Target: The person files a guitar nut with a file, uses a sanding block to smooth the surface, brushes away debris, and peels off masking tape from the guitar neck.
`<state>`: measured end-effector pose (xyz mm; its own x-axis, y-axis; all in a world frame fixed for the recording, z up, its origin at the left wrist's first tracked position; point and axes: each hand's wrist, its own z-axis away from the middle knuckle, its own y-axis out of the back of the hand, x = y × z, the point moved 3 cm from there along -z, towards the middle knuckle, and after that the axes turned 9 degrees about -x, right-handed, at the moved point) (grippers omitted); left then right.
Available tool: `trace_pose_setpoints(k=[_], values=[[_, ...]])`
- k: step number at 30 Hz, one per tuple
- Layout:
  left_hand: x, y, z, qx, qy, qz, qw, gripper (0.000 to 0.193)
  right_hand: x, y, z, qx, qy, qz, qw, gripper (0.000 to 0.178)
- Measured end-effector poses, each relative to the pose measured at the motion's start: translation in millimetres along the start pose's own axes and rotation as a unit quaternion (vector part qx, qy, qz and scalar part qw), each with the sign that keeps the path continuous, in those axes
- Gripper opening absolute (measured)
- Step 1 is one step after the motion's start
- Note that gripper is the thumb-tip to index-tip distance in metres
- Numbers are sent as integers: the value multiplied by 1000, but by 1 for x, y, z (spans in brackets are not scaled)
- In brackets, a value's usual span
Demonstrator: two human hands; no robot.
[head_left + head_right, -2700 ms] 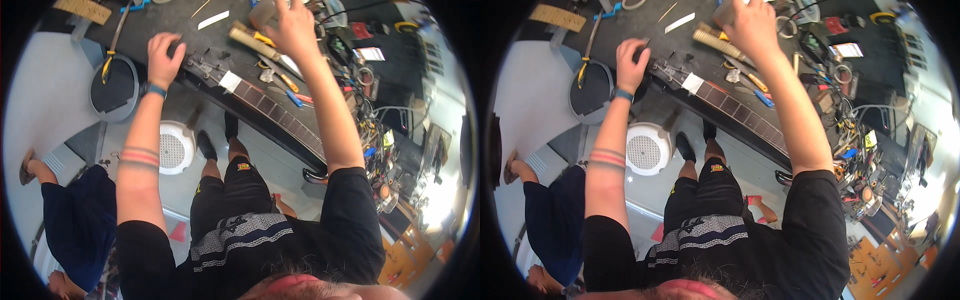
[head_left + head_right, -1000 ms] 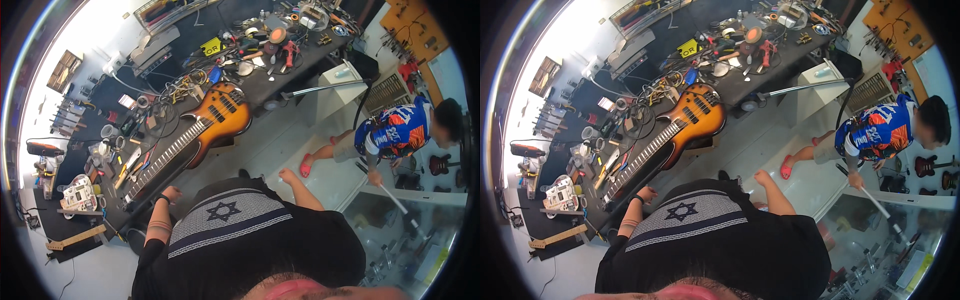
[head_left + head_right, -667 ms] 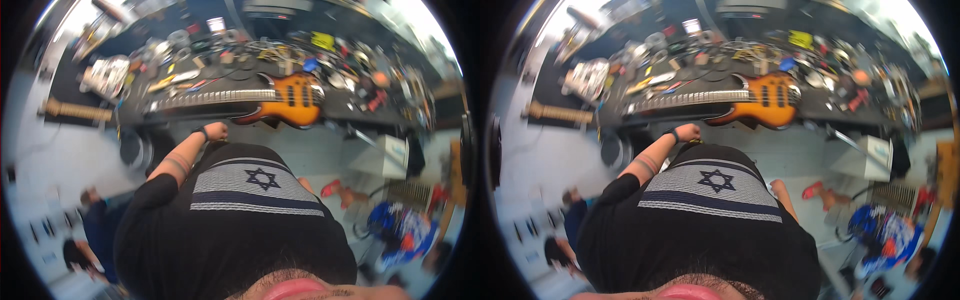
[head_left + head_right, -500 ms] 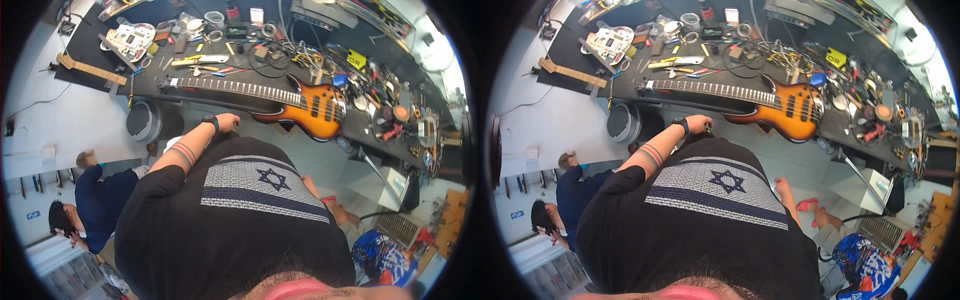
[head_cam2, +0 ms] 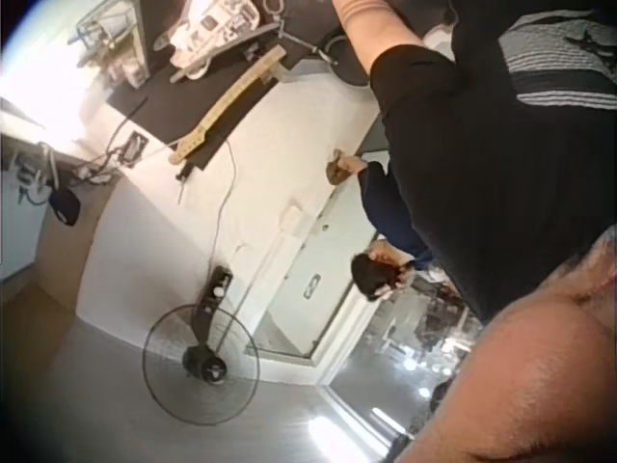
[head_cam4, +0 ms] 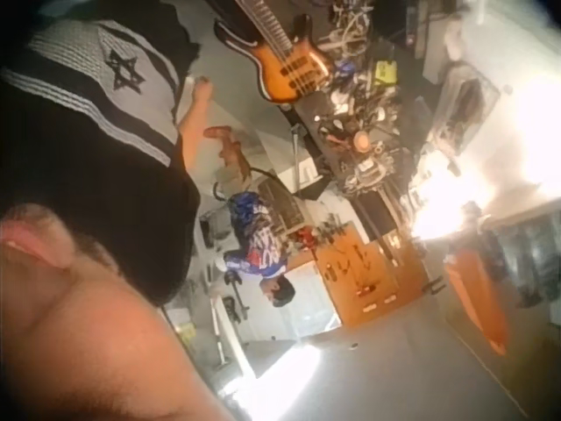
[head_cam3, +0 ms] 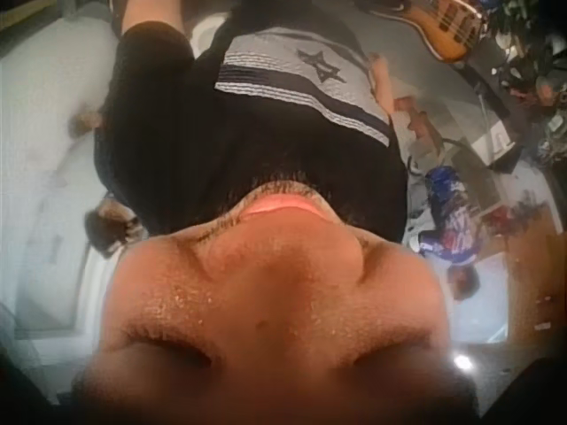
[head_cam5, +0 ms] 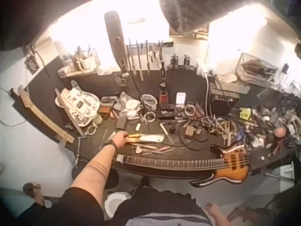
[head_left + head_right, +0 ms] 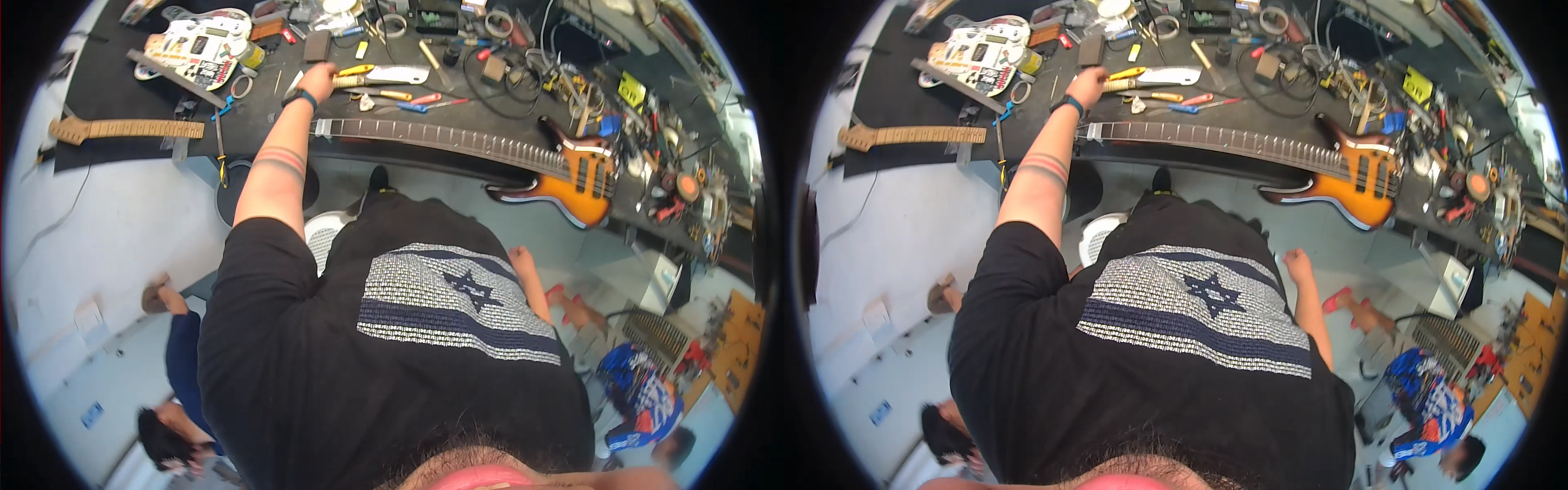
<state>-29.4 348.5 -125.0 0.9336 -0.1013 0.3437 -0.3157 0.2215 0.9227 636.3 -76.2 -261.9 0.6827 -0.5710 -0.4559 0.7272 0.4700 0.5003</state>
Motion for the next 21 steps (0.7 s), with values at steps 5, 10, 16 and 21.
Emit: trace_pose_setpoints(k=[5, 10, 16, 21], values=[[9, -30, -83, -174, -77, -149, 970, 32, -108, -66, 1, -4, 47, -37, 998, 26], [26, -1, -89, -273, -104, -217, 932, 27, -267, -72, 11, -18, 99, 8, 995, 25], [13, 47, -84, -149, -196, -141, 959, 22, -343, -69, -21, -20, 163, 112, 980, 22], [-2, 108, 2, 107, -103, 226, 963, 14, -370, -70, -55, 30, 103, 221, 969, 27]])
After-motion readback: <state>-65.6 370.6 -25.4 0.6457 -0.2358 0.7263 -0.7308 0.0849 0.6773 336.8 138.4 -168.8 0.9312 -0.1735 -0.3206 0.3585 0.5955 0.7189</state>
